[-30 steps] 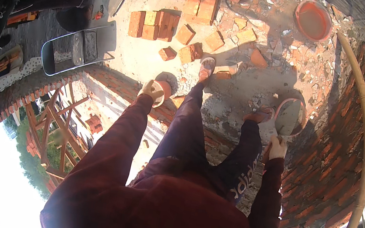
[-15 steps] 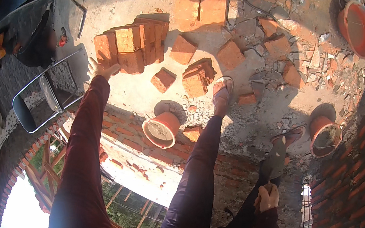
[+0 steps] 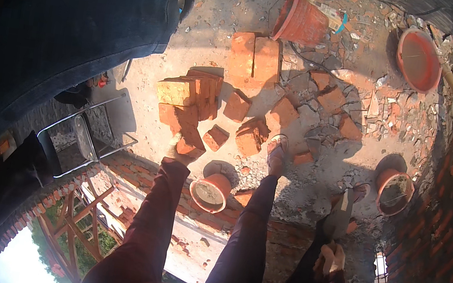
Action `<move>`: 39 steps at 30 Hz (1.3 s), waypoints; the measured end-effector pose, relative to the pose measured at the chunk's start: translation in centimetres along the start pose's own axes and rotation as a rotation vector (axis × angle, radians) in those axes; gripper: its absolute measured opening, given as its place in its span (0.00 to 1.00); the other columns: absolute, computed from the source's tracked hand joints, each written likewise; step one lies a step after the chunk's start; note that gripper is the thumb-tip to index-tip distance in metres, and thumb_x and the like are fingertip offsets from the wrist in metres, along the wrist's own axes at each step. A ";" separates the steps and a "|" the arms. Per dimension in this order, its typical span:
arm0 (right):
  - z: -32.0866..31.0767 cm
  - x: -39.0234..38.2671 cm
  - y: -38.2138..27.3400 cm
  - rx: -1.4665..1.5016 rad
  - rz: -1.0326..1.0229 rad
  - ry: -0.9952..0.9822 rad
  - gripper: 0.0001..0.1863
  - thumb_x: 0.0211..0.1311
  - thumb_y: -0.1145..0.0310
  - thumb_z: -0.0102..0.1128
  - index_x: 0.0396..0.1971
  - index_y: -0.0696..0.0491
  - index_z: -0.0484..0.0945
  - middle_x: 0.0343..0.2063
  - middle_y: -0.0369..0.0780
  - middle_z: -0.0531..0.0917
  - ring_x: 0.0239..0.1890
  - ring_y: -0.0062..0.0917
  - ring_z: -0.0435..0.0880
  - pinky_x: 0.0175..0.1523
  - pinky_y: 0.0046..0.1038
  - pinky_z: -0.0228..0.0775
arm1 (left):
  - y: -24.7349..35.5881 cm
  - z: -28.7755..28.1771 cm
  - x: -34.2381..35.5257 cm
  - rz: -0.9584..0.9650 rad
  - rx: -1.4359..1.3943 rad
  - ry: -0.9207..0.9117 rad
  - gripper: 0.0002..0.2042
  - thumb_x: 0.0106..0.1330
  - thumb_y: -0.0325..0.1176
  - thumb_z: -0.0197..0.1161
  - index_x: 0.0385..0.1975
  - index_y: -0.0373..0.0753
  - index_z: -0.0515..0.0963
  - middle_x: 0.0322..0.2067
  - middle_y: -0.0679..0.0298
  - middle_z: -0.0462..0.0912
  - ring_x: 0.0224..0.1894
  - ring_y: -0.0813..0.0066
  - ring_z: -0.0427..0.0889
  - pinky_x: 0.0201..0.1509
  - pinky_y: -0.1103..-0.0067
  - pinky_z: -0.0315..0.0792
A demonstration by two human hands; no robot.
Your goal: The person scoops mortar from a bucket with a trowel and applies it to a brick wall. They place bricks onto the mortar, tap them into position, and continue adding mortar and bricks to extend the wall.
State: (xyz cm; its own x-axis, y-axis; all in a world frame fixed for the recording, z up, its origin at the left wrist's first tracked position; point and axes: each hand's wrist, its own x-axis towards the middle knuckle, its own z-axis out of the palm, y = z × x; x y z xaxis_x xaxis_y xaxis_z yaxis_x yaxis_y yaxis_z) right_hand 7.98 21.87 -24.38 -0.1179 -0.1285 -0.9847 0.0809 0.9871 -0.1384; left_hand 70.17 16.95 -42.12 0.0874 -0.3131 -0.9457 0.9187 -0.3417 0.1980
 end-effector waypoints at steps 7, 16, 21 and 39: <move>-3.9 -6.3 -3.2 0.428 -0.190 -0.221 0.15 0.64 0.70 0.68 0.47 0.57 0.75 0.49 0.41 0.79 0.48 0.29 0.84 0.50 0.36 0.84 | -24.0 10.5 -20.1 -0.169 0.351 -0.601 0.34 0.72 0.58 0.58 0.72 0.45 0.65 0.68 0.55 0.71 0.67 0.54 0.73 0.69 0.54 0.70; -23.8 -19.2 -3.5 0.769 -0.580 -0.430 0.30 0.70 0.61 0.66 0.64 0.62 0.67 0.60 0.49 0.77 0.59 0.36 0.80 0.60 0.40 0.79 | -45.6 34.1 -41.6 -0.911 -0.041 -0.800 0.42 0.70 0.66 0.46 0.74 0.39 0.60 0.67 0.42 0.69 0.62 0.37 0.76 0.61 0.41 0.74; -28.0 -19.8 -0.7 1.116 -0.799 -0.542 0.30 0.71 0.67 0.64 0.69 0.56 0.65 0.63 0.46 0.76 0.63 0.36 0.78 0.64 0.42 0.77 | -48.6 40.5 -41.9 -0.867 0.934 -1.070 0.48 0.58 0.56 0.71 0.75 0.39 0.59 0.70 0.50 0.69 0.67 0.50 0.75 0.71 0.53 0.69; -31.4 -23.2 7.1 1.955 -1.019 0.593 0.23 0.60 0.78 0.65 0.56 0.62 0.72 0.47 0.49 0.83 0.47 0.42 0.88 0.55 0.45 0.83 | -69.5 50.6 -53.6 0.473 2.608 -2.409 0.61 0.49 0.52 0.77 0.79 0.37 0.45 0.67 0.40 0.68 0.68 0.47 0.70 0.70 0.60 0.67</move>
State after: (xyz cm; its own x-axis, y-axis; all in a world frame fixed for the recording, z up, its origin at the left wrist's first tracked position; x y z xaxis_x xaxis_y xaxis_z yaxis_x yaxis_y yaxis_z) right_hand -19.78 34.83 0.81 -0.8837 0.0375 -0.4666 0.3245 -0.6693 -0.6684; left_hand -17.83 12.60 7.84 -0.8597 0.3968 -0.3218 0.0685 0.7138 0.6970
